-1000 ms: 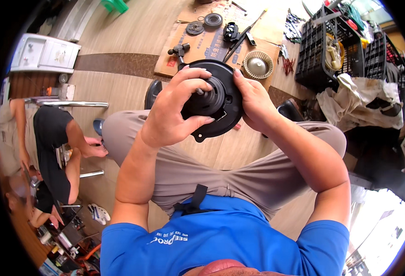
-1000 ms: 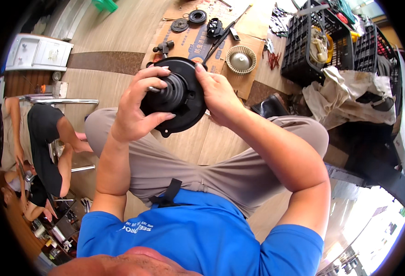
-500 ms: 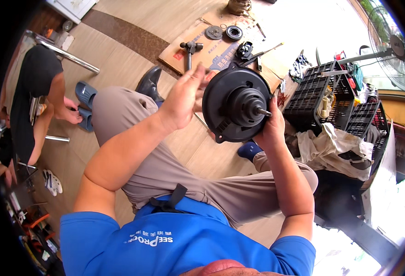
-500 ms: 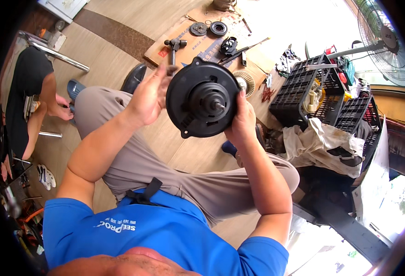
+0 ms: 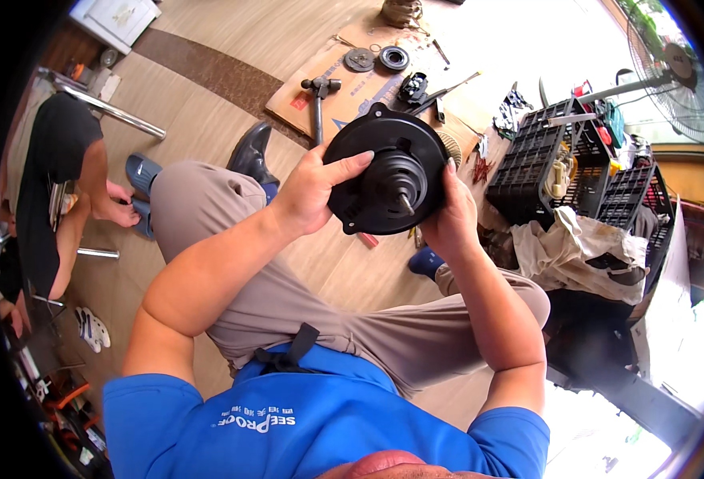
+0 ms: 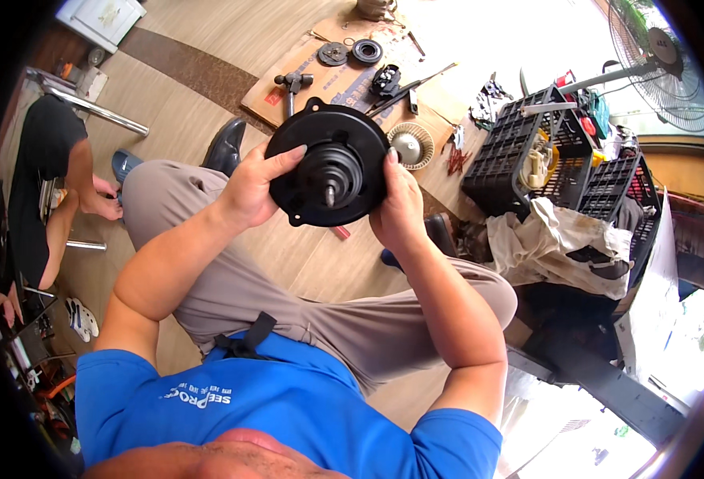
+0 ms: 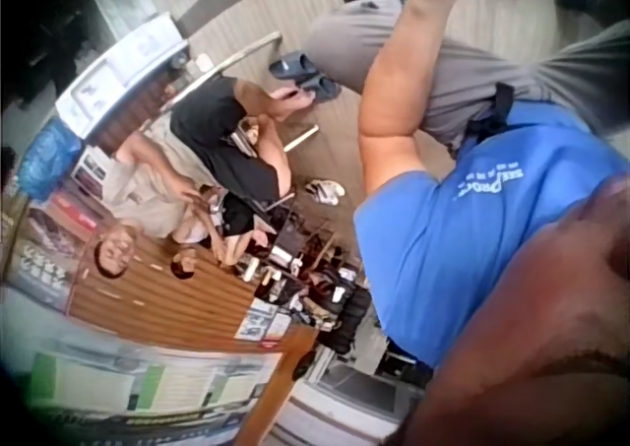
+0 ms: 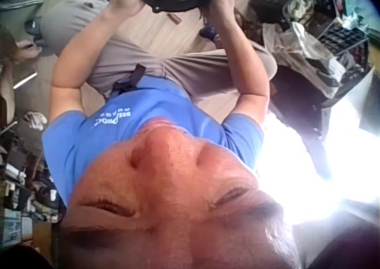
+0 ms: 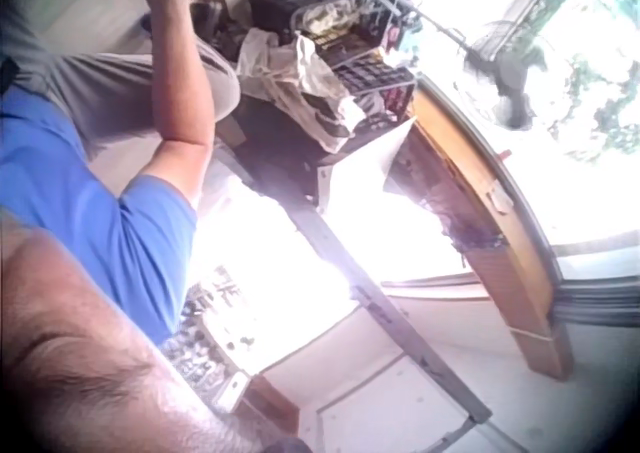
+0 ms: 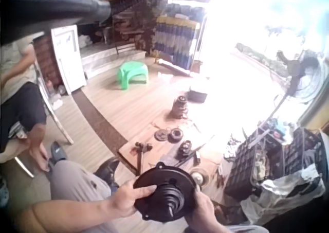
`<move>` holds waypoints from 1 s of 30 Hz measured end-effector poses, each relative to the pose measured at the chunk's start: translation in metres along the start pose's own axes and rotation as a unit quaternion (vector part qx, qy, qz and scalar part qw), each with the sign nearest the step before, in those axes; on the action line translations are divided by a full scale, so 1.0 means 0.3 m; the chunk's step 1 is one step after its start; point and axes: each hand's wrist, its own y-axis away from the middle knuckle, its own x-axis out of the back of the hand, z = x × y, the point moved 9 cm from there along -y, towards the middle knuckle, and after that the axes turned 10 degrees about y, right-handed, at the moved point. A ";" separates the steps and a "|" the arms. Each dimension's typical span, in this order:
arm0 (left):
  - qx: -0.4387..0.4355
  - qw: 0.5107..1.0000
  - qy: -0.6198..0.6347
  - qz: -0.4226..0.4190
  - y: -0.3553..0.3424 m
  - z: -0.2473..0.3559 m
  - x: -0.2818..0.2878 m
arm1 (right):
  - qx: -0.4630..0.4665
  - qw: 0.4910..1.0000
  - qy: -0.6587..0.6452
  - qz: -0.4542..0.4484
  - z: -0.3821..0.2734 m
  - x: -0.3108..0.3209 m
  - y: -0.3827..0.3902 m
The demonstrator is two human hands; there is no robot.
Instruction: The person disassembles and reassembles a black fan motor housing by removing small parts and using a screwdriver to tighten a screw on the casing before fitting it into a larger black plastic assembly.
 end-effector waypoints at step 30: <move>-0.099 0.991 -0.043 0.074 -0.133 0.113 0.200 | 0.139 0.959 0.243 0.046 -0.345 0.042 -0.045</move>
